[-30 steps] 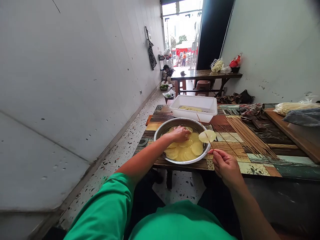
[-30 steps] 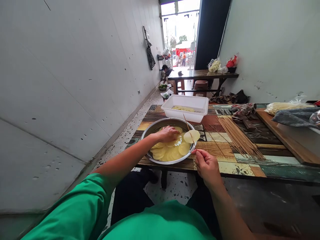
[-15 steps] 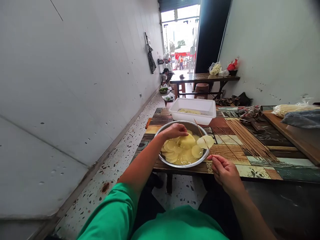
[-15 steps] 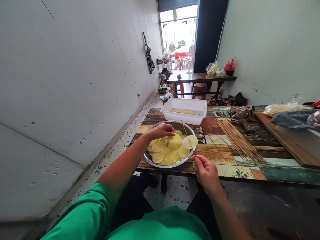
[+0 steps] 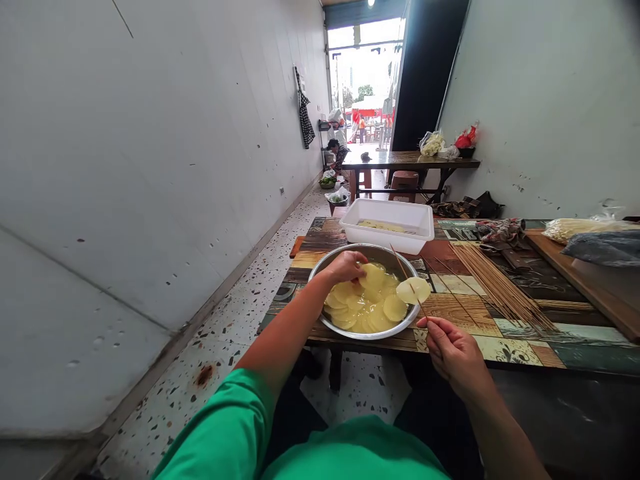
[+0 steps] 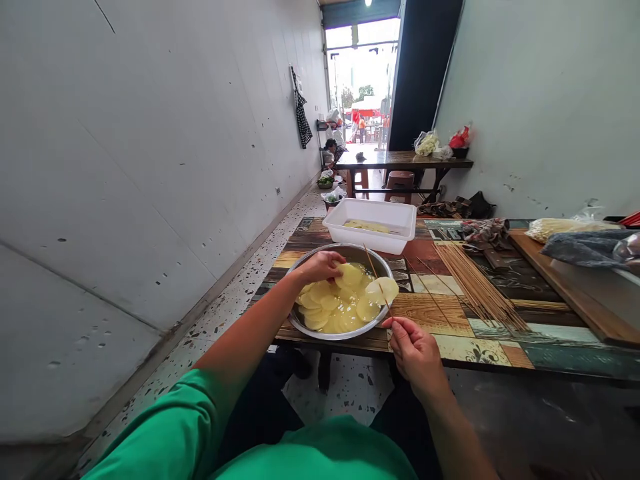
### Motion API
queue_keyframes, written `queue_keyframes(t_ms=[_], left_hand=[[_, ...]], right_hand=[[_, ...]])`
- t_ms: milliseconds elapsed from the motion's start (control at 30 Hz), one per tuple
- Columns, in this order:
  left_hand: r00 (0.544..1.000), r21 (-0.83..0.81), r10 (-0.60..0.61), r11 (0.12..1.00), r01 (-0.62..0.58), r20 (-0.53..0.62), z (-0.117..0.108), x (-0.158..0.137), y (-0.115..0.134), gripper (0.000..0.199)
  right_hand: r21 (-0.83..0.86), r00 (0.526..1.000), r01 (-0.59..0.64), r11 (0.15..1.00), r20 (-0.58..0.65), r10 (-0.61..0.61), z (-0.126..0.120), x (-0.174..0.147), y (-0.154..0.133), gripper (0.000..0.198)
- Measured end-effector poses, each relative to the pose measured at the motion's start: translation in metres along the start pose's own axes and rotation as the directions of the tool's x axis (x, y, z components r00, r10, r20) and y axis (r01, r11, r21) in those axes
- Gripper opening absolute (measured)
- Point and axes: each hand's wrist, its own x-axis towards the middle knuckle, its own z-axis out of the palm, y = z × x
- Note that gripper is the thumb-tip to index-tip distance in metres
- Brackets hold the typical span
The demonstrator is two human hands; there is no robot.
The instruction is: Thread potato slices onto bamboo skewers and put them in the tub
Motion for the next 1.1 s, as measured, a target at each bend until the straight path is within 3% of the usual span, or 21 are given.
queue_keyframes(t_ms=[100, 167, 267, 367, 467, 533, 767, 1100], left_hand=[[0.978, 0.126, -0.208, 0.971, 0.203, 0.029, 0.001, -0.001, -0.005, 0.016], [0.972, 0.171, -0.227, 0.957, 0.234, -0.057, 0.001, 0.0, -0.007, 0.019], [0.979, 0.132, -0.089, 0.985, 0.114, -0.183, 0.0, 0.001, -0.005, 0.015], [0.96, -0.088, -0.005, 0.996, -0.02, -0.28, -0.002, 0.004, -0.001, 0.014], [0.935, -0.382, -0.03, 0.917, -0.115, -0.354, -0.002, 0.006, 0.004, 0.017], [0.93, -0.488, -0.037, 0.859, -0.158, -0.365, -0.003, 0.007, 0.006, 0.018], [0.9, -0.455, 0.099, 0.836, -0.307, -0.425, -0.001, 0.006, 0.007, 0.015], [0.874, -0.343, 0.208, 0.86, -0.377, -0.438, 0.002, 0.006, 0.007, 0.016]], right_hand=[[-0.014, 1.0, -0.015, 1.0, 0.008, 0.015, 0.0, 0.001, 0.0, 0.059], [-0.024, 0.999, -0.033, 0.999, 0.021, 0.033, 0.001, 0.002, -0.001, 0.062], [-0.071, 0.997, -0.049, 0.996, 0.053, 0.052, 0.001, 0.003, 0.0, 0.066], [-0.151, 0.996, -0.027, 0.988, 0.083, 0.04, 0.0, 0.003, 0.002, 0.067], [-0.229, 0.994, 0.015, 0.973, 0.106, 0.009, 0.0, 0.003, 0.004, 0.065], [-0.258, 0.994, 0.037, 0.965, 0.113, -0.008, 0.0, 0.004, 0.005, 0.065], [-0.288, 0.996, 0.077, 0.954, 0.067, -0.06, 0.001, 0.004, 0.001, 0.065], [-0.312, 0.997, 0.075, 0.947, 0.024, -0.071, 0.002, 0.001, -0.006, 0.066]])
